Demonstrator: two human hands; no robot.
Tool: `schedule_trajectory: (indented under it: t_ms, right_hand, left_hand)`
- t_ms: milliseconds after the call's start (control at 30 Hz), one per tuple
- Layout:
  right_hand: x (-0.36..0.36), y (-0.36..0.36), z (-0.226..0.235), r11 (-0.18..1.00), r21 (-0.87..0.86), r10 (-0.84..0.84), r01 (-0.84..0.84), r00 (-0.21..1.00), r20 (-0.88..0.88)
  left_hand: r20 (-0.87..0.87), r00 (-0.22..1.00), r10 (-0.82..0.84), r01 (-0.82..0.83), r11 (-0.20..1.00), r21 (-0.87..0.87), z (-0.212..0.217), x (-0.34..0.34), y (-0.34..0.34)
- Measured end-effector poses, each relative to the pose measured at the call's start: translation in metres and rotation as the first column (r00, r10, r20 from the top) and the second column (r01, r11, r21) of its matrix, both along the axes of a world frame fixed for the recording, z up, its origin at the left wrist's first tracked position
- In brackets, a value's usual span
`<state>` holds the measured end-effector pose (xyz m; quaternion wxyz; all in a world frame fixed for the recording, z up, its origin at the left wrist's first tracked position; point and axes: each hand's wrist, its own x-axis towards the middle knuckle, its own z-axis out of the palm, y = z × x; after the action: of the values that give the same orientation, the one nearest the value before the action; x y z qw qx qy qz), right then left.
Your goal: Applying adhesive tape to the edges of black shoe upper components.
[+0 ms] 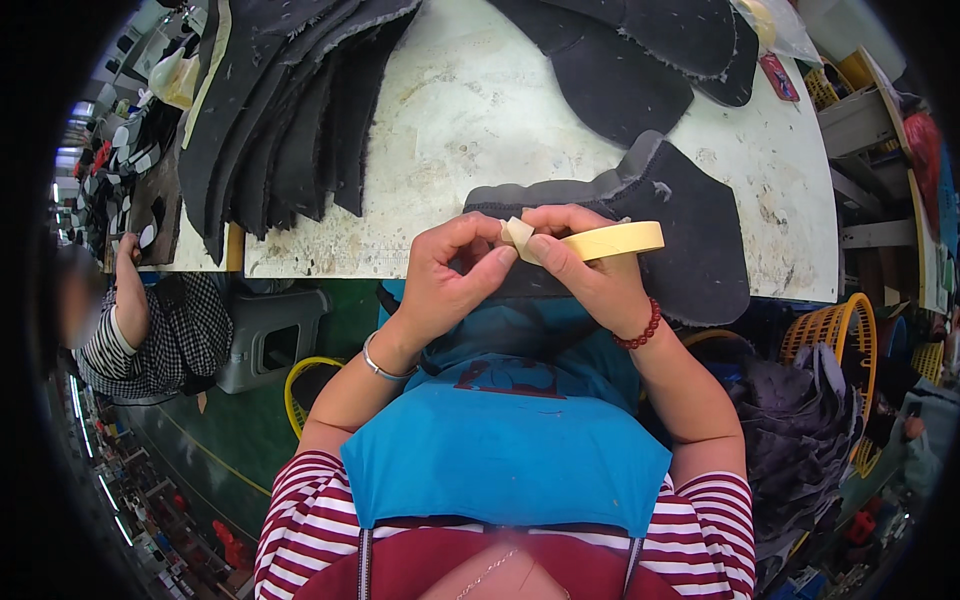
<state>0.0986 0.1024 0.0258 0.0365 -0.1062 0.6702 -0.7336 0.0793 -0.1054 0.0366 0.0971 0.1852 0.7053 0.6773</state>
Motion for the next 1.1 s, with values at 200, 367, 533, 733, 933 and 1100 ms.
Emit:
schedule_trajectory:
  t_ms: [200, 367, 533, 733, 933, 1100]
  right_hand:
    - [-0.001, -0.004, -0.003, 0.999, 0.019, -0.052, 0.051, 0.996, 0.066]
    - [-0.002, -0.003, -0.007, 0.991, 0.067, -0.118, 0.119, 0.993, -0.019]
    - [-0.001, -0.001, -0.005, 0.987, 0.055, -0.152, 0.154, 0.988, -0.037]
    - [-0.006, 0.010, 0.001, 0.948, 0.246, -0.152, 0.201, 0.967, -0.205]
    - [-0.012, 0.020, 0.007, 0.754, 0.557, -0.038, 0.347, 0.870, -0.491]
    - [-0.009, 0.020, 0.009, 0.689, 0.628, -0.011, 0.362, 0.871, -0.490]
  left_hand:
    - [-0.089, 0.996, 0.019, -0.022, 0.999, -0.040, -0.002, 0.001, 0.006]
    - [0.064, 0.998, 0.023, -0.018, 0.997, -0.072, -0.003, 0.000, 0.005]
    - [0.109, 0.994, 0.011, -0.014, 1.000, 0.024, -0.008, -0.002, 0.003]
    - [0.117, 0.990, 0.084, -0.088, 0.996, 0.028, -0.009, -0.012, -0.009]
    - [-0.008, 0.992, 0.127, -0.128, 0.991, -0.035, -0.011, -0.016, -0.015]
    - [-0.028, 0.995, 0.099, -0.100, 0.993, -0.063, -0.012, -0.012, -0.008]
